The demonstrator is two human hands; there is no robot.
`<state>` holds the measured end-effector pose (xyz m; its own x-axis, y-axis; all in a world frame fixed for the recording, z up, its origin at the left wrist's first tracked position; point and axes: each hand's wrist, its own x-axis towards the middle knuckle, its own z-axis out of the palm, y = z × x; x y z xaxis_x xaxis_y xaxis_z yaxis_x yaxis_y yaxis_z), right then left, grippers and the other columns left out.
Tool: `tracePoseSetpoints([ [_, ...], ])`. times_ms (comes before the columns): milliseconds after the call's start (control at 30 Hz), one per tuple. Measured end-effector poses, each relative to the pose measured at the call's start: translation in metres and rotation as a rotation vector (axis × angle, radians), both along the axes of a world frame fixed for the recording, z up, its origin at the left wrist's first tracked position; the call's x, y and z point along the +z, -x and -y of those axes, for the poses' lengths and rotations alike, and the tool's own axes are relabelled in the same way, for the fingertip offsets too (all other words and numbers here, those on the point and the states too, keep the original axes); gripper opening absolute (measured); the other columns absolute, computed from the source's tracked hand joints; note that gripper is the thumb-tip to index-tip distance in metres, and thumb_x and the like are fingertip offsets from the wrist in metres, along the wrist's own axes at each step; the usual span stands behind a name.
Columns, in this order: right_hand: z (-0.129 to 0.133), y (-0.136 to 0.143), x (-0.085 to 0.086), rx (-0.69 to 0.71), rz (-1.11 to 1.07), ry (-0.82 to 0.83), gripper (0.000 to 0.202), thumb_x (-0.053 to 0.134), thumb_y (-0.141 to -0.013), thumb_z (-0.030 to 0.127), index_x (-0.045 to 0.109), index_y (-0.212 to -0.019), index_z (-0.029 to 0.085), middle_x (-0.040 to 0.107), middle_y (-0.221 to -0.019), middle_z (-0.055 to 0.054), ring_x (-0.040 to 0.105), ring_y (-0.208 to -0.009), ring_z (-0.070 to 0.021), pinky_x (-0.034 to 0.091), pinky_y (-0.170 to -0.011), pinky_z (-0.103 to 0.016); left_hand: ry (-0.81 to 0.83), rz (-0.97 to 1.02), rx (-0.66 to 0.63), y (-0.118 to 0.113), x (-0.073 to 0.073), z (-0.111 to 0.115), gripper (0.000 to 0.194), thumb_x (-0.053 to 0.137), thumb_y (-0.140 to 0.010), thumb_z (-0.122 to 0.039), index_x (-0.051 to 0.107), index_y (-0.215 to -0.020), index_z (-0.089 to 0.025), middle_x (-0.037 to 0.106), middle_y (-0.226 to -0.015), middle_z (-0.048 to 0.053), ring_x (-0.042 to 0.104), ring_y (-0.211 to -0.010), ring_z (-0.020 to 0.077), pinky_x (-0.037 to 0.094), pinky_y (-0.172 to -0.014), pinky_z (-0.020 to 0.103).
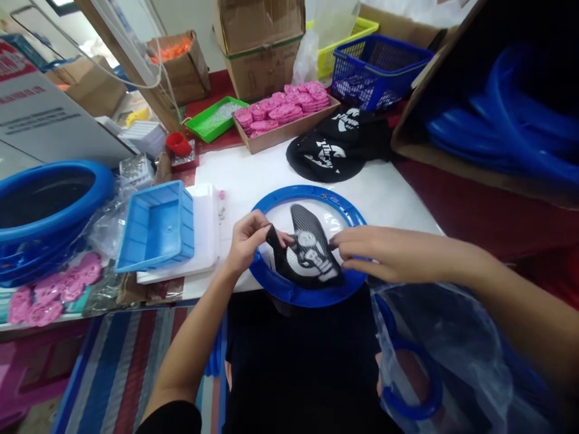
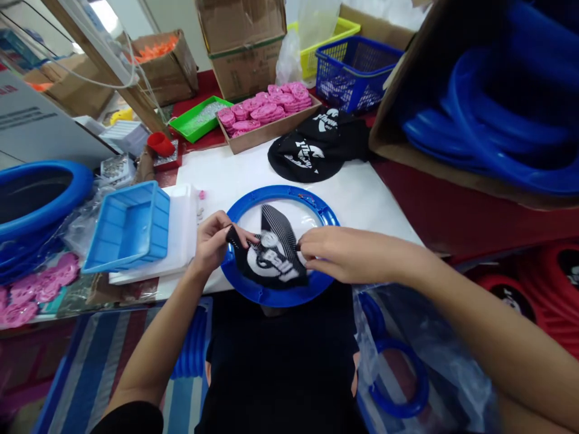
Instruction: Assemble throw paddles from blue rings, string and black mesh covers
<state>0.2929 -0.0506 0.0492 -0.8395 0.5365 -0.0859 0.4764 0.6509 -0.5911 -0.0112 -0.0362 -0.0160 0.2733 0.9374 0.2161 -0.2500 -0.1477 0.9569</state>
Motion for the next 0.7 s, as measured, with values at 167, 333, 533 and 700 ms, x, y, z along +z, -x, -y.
tracePoseSetpoints([
  [167, 0.01, 0.008, -0.033, -0.07, 0.107, -0.097, 0.03, 0.044, -0.108, 0.029, 0.068, -0.095, 0.018, 0.071, -0.101, -0.013, 0.067, -0.099, -0.0285, 0.051, -0.087, -0.043, 0.04, -0.113, 0.086, -0.011, -0.004, -0.001, 0.04, 0.067, -0.101, -0.054, 0.057, -0.081, -0.021, 0.075, -0.077, 0.003, 0.069, -0.07, 0.0164, 0.055, -0.068, 0.029],
  [333, -0.008, 0.021, -0.033, -0.312, 0.173, 0.005, 0.031, 0.042, -0.11, 0.035, 0.067, -0.1, 0.019, 0.074, -0.103, -0.012, 0.068, -0.093, -0.0265, 0.047, -0.079, -0.038, -0.035, -0.138, -0.023, -0.014, 0.0, -0.005, 0.065, 0.055, -0.103, -0.067, 0.046, -0.058, -0.022, 0.053, -0.05, -0.001, 0.049, -0.049, 0.0124, 0.042, -0.056, 0.03],
  [533, -0.008, 0.045, -0.055, -0.181, 0.353, -0.03, 0.016, 0.06, -0.103, 0.031, 0.069, -0.104, 0.017, 0.075, -0.104, -0.015, 0.068, -0.089, -0.0273, 0.04, -0.07, -0.035, -0.015, -0.439, -0.473, 0.003, 0.017, 0.004, 0.074, 0.037, -0.104, -0.078, 0.055, -0.062, -0.02, 0.059, -0.055, 0.002, 0.043, -0.049, 0.012, 0.033, -0.052, 0.029],
  [700, -0.027, 0.057, -0.063, -0.218, 0.407, -0.34, 0.026, 0.047, -0.103, 0.013, 0.071, -0.113, 0.016, 0.076, -0.101, -0.017, 0.068, -0.091, -0.0298, 0.038, -0.07, -0.038, -0.196, -0.907, -0.546, -0.002, 0.024, 0.001, 0.058, 0.041, -0.109, -0.065, 0.074, -0.095, -0.019, 0.073, -0.089, 0.005, 0.064, -0.079, 0.0184, 0.049, -0.076, 0.031],
])
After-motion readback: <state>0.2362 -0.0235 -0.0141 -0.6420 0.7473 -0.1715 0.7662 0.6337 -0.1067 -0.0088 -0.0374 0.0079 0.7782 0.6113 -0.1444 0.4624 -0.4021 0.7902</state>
